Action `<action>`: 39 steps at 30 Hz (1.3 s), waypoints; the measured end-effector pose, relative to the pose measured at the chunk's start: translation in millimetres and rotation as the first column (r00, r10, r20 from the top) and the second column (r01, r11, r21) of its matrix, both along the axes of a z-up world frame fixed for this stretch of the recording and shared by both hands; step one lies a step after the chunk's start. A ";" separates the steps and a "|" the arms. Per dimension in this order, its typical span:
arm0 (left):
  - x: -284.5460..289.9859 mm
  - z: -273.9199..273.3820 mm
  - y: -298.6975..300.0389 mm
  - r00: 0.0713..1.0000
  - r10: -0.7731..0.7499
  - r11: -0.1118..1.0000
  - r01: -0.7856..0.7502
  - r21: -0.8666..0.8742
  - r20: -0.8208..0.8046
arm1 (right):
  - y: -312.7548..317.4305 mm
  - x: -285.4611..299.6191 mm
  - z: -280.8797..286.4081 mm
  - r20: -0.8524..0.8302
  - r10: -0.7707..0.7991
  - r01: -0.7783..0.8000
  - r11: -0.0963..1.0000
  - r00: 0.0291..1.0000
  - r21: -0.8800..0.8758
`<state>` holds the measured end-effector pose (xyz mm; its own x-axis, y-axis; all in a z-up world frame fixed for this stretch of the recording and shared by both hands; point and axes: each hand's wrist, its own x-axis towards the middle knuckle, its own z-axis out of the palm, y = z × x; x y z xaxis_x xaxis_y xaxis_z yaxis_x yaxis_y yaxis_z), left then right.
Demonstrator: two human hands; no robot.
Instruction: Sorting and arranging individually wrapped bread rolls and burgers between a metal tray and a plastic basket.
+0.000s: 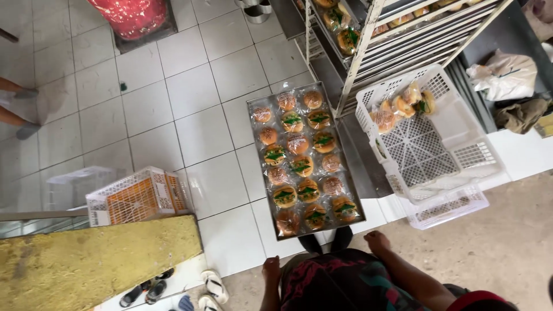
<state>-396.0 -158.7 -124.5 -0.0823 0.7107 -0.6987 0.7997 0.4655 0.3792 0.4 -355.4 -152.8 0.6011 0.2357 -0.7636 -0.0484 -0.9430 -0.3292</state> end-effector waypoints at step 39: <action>-4.5 1.9 28.2 0.997 0.057 0.992 -0.050 -0.115 0.055 | 9.8 -20.4 21.8 -0.065 -0.218 0.222 0.974 0.974 0.049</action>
